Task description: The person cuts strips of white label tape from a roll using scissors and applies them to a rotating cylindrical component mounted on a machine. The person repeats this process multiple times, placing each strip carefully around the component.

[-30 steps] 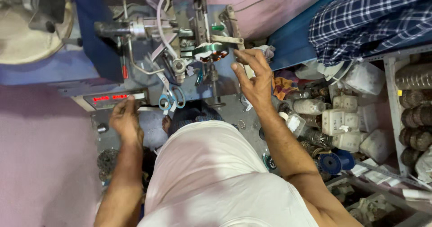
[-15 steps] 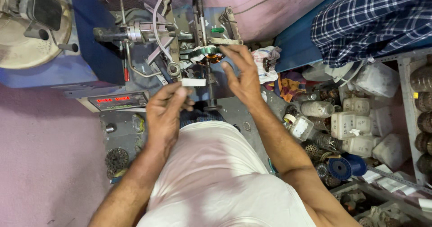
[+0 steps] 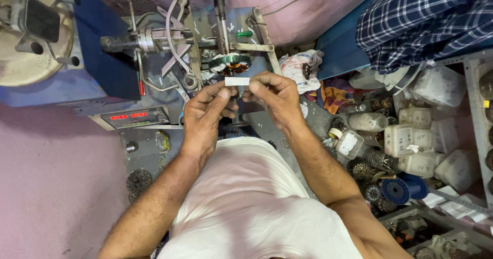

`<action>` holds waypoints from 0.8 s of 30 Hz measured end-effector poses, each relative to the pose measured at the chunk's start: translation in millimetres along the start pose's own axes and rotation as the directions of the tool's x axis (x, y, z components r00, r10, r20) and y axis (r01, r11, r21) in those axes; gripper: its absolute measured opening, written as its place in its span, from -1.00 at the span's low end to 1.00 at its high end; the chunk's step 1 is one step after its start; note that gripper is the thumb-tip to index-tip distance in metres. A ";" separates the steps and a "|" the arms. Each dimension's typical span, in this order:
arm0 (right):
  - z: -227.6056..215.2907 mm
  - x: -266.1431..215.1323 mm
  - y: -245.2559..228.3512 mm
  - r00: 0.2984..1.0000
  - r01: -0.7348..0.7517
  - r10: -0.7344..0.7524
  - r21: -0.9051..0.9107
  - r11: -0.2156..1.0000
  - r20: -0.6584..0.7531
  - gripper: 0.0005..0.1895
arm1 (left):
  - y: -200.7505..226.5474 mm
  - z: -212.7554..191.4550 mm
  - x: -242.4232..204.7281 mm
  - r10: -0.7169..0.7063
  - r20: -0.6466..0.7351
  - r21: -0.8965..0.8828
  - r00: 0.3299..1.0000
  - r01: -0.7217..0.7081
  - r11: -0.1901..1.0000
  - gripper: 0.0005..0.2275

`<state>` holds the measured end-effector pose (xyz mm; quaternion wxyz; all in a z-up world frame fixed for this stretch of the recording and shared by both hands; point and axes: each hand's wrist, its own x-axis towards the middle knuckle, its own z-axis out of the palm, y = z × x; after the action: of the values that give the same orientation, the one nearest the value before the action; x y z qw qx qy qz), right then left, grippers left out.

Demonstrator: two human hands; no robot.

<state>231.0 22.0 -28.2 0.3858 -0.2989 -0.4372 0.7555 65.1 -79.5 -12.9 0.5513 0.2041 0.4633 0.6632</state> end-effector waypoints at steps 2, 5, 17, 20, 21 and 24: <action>2.4 2.2 -2.2 1.000 -0.012 0.012 -0.006 1.000 -0.020 -0.89 | 1.1 3.3 0.3 0.003 -0.003 0.004 1.000 -0.002 1.000 -0.75; 3.9 2.6 -5.0 0.999 -0.003 0.001 -0.056 0.998 -0.045 -0.93 | 9.0 8.9 -1.7 0.013 0.006 0.041 1.000 -0.013 0.999 -0.76; -8.4 13.0 2.3 0.993 0.110 -0.116 -0.220 0.969 -0.012 -0.97 | 67.0 7.3 8.6 0.512 0.310 0.934 0.801 -0.356 -0.009 -0.81; -12.6 18.6 5.7 0.994 0.102 -0.107 -0.187 0.977 -0.020 -0.95 | 64.3 0.0 31.9 0.350 0.263 0.953 0.899 -0.298 0.050 -0.81; -13.4 20.6 7.3 0.994 0.102 -0.107 -0.180 0.978 -0.019 -0.95 | 62.9 -2.8 41.2 0.288 0.251 0.949 0.924 -0.293 0.112 -0.81; -15.0 26.0 11.9 0.993 0.107 -0.114 -0.199 0.974 -0.024 -0.95 | 58.0 -9.9 59.1 0.149 0.224 0.940 0.963 -0.254 0.227 -0.80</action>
<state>225.4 46.6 -48.3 0.4034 -0.3239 -0.5190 0.6804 7.6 -26.8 16.8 0.2417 0.5832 0.7157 0.2989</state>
